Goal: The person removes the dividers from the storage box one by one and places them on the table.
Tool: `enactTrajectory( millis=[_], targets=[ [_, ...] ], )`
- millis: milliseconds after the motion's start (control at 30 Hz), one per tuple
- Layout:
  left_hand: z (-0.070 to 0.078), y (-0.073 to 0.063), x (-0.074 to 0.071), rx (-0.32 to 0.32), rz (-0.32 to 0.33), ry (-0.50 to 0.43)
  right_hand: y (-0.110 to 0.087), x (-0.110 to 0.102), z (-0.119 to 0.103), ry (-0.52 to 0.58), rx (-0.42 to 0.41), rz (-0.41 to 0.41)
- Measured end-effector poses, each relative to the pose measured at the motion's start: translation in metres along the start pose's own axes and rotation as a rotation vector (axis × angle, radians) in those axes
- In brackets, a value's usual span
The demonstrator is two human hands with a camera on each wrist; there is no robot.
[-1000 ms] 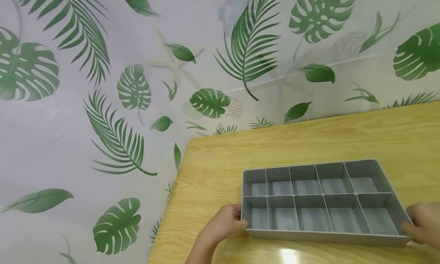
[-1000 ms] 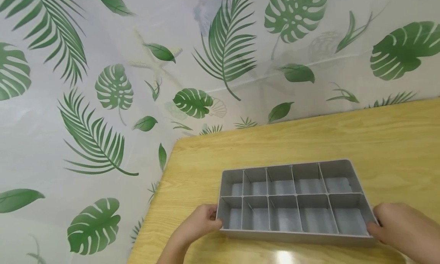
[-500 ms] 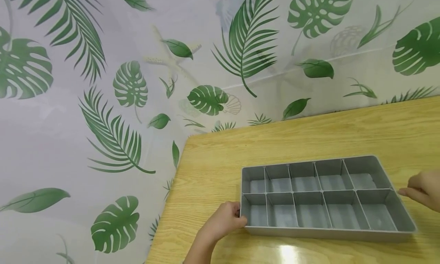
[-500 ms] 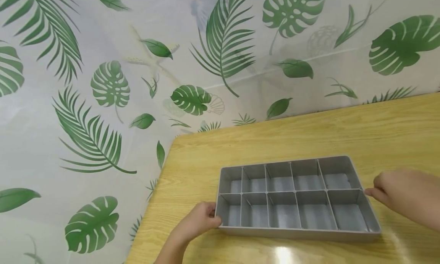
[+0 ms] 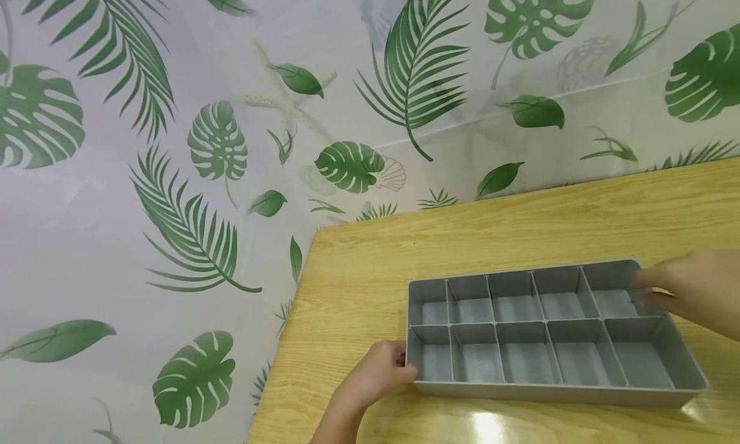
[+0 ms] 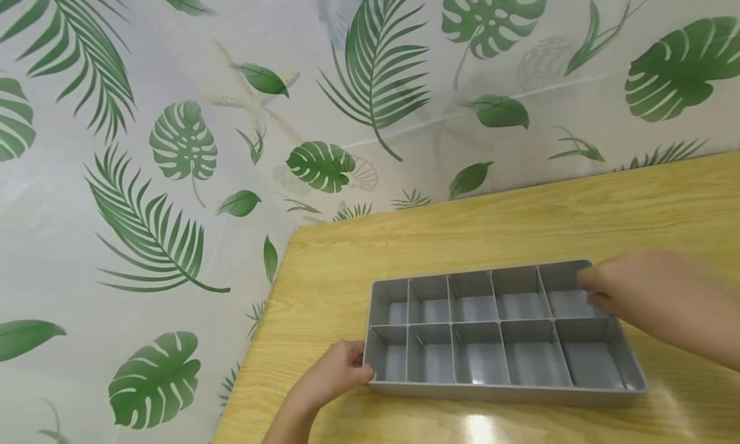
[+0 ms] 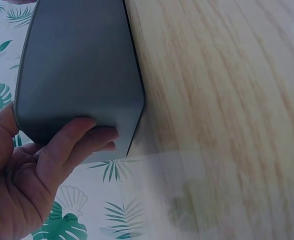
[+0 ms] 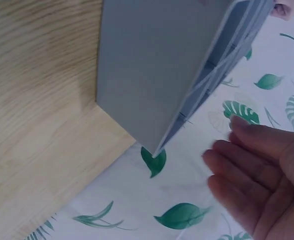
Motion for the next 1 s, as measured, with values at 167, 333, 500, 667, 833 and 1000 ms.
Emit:
enactTrajectory(
  millis=[167,333,500,667,833,1000],
  targets=[
    [-0.001,0.001,0.001,-0.003,0.006,0.007,0.007,-0.001,-0.009,-0.002,-0.153,0.091],
    [-0.001,0.002,0.002,-0.001,0.005,0.002,0.011,0.005,-0.011,0.03,-0.26,0.099],
    [-0.002,0.002,0.002,0.004,0.001,-0.008,0.014,0.001,-0.019,0.111,-0.442,0.23],
    [-0.001,0.003,0.003,0.007,0.004,-0.027,0.012,0.0,-0.028,0.171,-0.627,0.324],
    [-0.001,0.002,0.003,0.01,0.003,-0.041,0.008,0.007,-0.031,0.151,-0.701,0.332],
    [-0.001,0.002,0.002,0.017,0.011,-0.042,0.004,0.011,-0.033,0.114,-0.723,0.329]
  ],
)
Point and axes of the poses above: each hand's wrist, its own y-axis towards the middle knuckle, its own x-axis out of the palm, z = x × y, the point moved 8 cm from there along y, towards the middle knuckle, and after that the axes turned 8 degrees about z, right-handed, at the moved point
